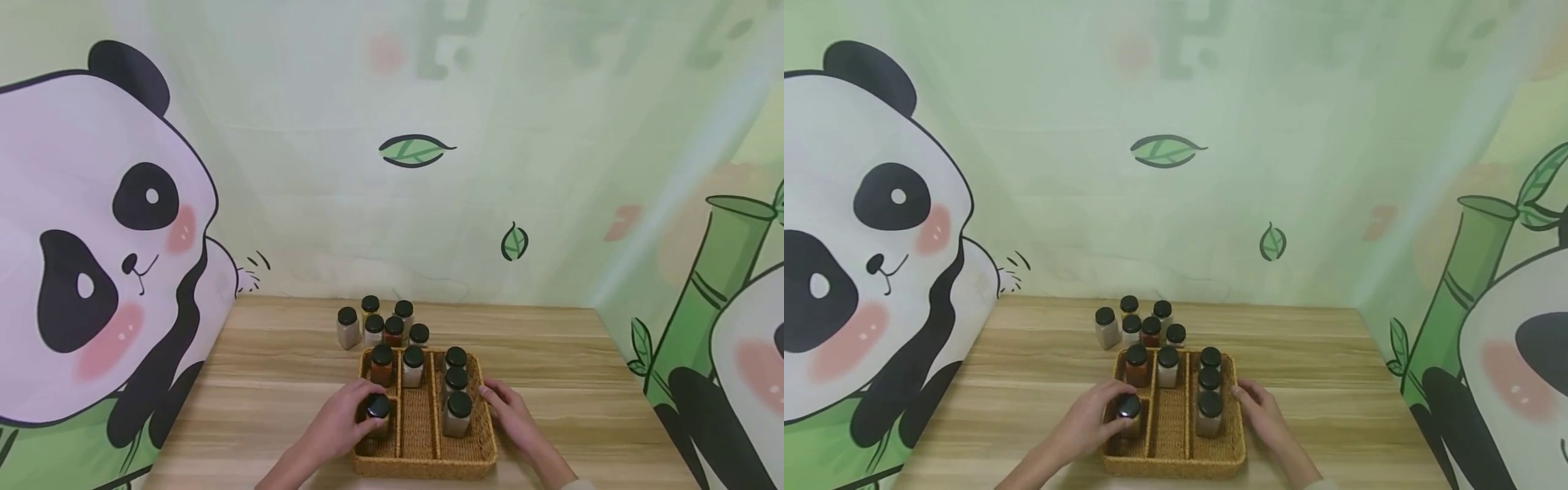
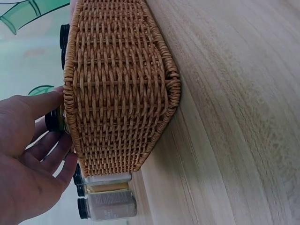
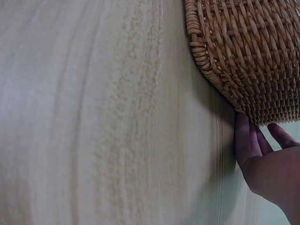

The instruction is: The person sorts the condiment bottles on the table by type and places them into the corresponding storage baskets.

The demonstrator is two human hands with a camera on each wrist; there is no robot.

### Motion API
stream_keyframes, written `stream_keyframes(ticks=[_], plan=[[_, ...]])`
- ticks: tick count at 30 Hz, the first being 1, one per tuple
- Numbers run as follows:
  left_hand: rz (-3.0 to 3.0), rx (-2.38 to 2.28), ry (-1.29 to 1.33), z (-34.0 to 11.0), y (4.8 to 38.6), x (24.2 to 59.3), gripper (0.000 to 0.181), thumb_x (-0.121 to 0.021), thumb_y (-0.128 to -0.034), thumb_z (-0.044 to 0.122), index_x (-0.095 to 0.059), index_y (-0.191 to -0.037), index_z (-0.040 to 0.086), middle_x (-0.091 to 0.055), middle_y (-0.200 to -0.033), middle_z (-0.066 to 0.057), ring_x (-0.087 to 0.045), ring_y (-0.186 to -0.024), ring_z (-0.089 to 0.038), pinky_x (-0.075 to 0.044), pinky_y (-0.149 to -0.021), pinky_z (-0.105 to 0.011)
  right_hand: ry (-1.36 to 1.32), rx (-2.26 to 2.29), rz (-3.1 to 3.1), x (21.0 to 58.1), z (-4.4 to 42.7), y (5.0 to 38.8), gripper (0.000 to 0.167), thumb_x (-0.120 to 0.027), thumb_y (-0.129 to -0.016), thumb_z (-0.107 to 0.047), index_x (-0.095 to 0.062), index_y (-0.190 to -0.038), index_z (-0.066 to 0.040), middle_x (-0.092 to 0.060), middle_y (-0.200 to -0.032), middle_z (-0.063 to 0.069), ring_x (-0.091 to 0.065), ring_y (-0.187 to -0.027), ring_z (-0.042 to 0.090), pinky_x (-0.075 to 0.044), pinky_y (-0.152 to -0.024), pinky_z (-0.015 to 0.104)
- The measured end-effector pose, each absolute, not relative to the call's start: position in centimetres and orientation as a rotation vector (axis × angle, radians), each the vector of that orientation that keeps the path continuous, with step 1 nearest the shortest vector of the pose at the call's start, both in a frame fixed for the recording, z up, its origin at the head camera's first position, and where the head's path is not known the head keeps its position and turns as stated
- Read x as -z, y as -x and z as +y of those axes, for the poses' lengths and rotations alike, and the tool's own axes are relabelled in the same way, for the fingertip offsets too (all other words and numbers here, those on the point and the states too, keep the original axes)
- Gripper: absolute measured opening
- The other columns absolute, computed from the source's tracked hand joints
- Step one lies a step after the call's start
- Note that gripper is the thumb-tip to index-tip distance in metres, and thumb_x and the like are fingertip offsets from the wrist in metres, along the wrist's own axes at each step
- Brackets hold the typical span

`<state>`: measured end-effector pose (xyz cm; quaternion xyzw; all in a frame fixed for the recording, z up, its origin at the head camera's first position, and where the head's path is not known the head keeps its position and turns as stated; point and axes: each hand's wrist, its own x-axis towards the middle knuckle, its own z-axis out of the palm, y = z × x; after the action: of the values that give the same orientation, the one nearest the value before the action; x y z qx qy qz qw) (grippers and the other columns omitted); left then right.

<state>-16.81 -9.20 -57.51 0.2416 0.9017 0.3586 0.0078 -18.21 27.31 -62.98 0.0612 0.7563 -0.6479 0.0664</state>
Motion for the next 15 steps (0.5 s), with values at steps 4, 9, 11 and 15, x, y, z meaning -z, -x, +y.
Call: stream_keyframes(ticks=[4,9,11,15], plan=[[2.802,-1.132,-0.745,-9.2,17.0,57.3,0.042,-0.085,-0.093,0.028,-0.07,-0.131,0.015,-0.068,-0.125,0.003,-0.066,-0.117,-0.021,-0.057,-0.099,-0.046,-0.182,1.953,2.278,63.0,27.4,18.3,0.06,-0.061,-0.109,-0.033,-0.049,-0.148,0.01,-0.054,-0.149,0.029,-0.05,-0.14,0.046,-0.055,-0.105,0.052],[2.773,-1.147,-0.771,-9.1,17.1,56.8,0.046,-0.087,-0.0916,0.027,-0.069,-0.131,0.013,-0.068,-0.122,0.002,-0.066,-0.114,-0.021,-0.058,-0.097,-0.046,-0.186,1.954,2.277,62.8,27.5,18.3,0.059,-0.06,-0.109,-0.033,-0.049,-0.149,0.01,-0.054,-0.149,0.029,-0.05,-0.139,0.046,-0.055,-0.105,0.053],[2.729,-1.162,-0.777,-9.4,17.3,56.6,0.05,-0.087,-0.0908,0.033,-0.069,-0.133,0.013,-0.068,-0.124,0.002,-0.066,-0.115,-0.022,-0.057,-0.098,-0.047,-0.201,1.959,2.273,62.8,27.6,18.3,0.058,-0.061,-0.109,-0.032,-0.05,-0.148,0.009,-0.055,-0.148,0.028,-0.051,-0.138,0.045,-0.055,-0.105,0.052],[2.639,-1.292,-0.66,-10.7,18.3,55.5,0.065,-0.087,-0.0864,0.048,-0.068,-0.138,0.014,-0.069,-0.131,-0.001,-0.064,-0.122,-0.026,-0.053,-0.107,-0.052,-0.213,1.967,2.249,62.9,27.5,18.3,0.058,-0.063,-0.108,-0.033,-0.051,-0.148,0.008,-0.057,-0.146,0.026,-0.053,-0.137,0.042,-0.057,-0.102,0.049]])
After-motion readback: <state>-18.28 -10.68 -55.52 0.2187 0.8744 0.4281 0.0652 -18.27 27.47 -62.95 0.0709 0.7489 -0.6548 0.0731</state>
